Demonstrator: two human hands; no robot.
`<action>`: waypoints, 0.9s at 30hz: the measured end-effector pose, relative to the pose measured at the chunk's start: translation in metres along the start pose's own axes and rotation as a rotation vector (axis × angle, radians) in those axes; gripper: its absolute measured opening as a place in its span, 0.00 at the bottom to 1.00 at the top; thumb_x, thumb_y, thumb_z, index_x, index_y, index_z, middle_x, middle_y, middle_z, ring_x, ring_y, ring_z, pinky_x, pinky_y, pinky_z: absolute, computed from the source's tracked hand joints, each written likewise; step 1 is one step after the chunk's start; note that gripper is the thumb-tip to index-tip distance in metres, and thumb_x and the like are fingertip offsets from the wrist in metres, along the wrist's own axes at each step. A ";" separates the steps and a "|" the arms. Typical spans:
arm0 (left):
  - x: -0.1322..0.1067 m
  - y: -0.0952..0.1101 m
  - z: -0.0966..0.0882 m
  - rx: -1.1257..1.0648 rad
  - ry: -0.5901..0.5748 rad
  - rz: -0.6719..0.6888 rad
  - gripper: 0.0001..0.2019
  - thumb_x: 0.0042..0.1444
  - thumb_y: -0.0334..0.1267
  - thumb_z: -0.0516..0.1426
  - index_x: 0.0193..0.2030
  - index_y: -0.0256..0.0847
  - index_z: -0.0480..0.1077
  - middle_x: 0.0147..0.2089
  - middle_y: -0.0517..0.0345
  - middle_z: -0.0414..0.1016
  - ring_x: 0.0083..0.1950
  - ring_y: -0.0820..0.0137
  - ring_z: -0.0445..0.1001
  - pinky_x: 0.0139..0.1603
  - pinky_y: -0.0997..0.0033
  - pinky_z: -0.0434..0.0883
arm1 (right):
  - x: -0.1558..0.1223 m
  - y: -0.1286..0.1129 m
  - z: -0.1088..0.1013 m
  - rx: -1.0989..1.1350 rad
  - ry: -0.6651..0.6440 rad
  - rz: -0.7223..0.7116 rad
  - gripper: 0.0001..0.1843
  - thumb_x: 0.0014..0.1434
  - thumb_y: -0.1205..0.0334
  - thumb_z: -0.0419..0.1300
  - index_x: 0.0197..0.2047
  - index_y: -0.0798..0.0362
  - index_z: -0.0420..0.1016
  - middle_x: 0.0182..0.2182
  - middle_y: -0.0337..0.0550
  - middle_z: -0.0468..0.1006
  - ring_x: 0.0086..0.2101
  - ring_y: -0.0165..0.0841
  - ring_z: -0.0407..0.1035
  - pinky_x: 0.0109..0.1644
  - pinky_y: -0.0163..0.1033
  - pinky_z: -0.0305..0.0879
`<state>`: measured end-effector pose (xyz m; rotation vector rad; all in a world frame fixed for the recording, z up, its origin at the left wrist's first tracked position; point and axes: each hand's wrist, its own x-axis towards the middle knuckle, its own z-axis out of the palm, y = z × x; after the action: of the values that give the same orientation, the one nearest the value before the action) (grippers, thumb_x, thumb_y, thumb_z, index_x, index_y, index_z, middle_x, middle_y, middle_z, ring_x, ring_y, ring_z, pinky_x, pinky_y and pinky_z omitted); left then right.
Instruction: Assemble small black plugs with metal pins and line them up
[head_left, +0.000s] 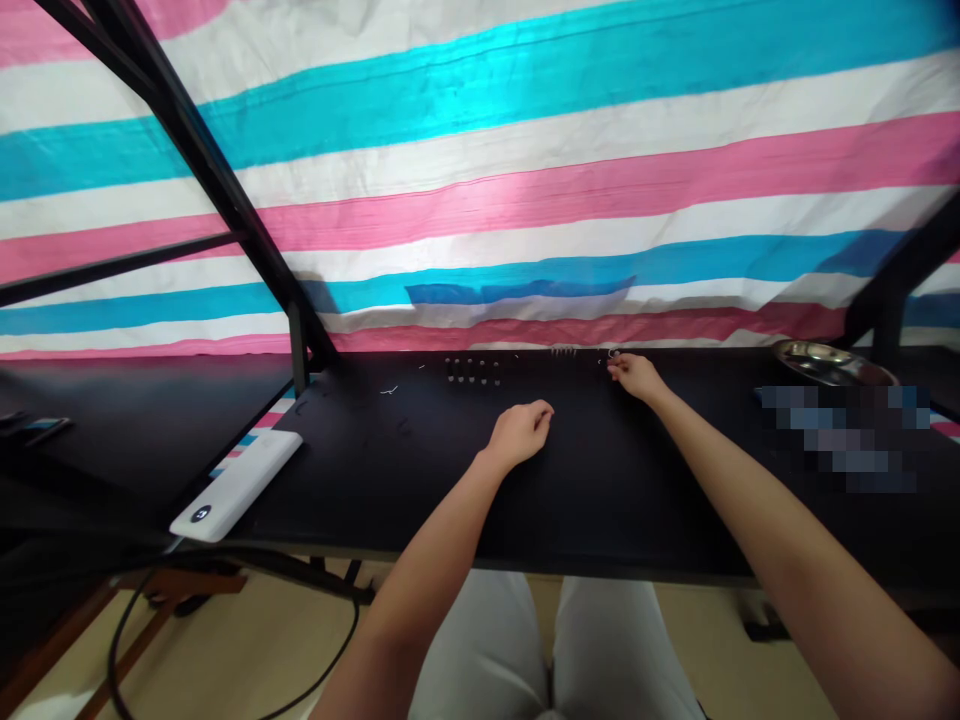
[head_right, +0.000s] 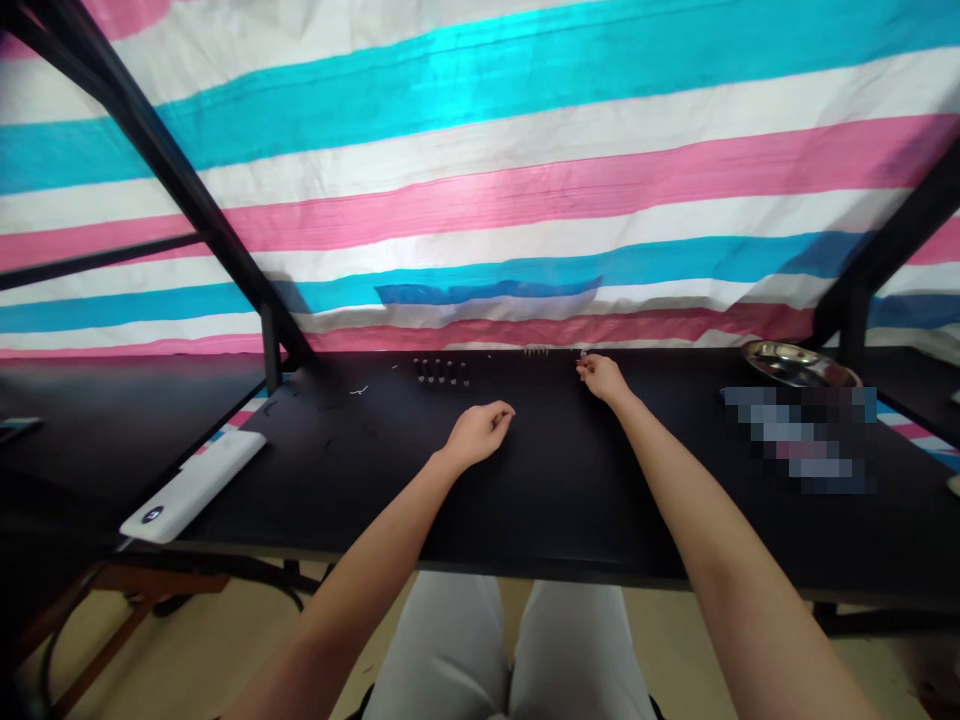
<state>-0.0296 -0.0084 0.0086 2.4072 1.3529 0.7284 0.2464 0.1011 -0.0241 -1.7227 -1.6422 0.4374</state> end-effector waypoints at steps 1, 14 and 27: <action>0.000 0.000 0.000 -0.001 0.000 -0.001 0.13 0.57 0.36 0.48 0.43 0.42 0.72 0.30 0.58 0.74 0.30 0.72 0.71 0.33 0.75 0.65 | 0.001 0.001 0.000 0.003 -0.013 0.010 0.07 0.51 0.68 0.56 0.33 0.59 0.74 0.22 0.43 0.74 0.26 0.30 0.69 0.34 0.33 0.62; 0.002 -0.004 -0.005 0.043 0.121 -0.251 0.14 0.57 0.40 0.49 0.49 0.44 0.68 0.31 0.55 0.74 0.33 0.67 0.73 0.34 0.71 0.65 | -0.005 -0.015 -0.016 -0.096 -0.254 0.260 0.15 0.47 0.63 0.63 0.37 0.63 0.73 0.17 0.41 0.71 0.18 0.29 0.64 0.24 0.34 0.62; 0.044 -0.012 -0.035 0.417 0.026 -0.478 0.28 0.55 0.31 0.50 0.63 0.34 0.51 0.47 0.37 0.70 0.46 0.55 0.73 0.43 0.61 0.67 | -0.096 -0.092 -0.010 0.163 -0.143 -0.036 0.14 0.53 0.55 0.56 0.36 0.56 0.75 0.26 0.46 0.77 0.23 0.30 0.70 0.29 0.35 0.65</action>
<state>-0.0385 0.0357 0.0449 2.2005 2.1596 0.3752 0.1735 0.0006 0.0242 -1.5699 -1.6855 0.6714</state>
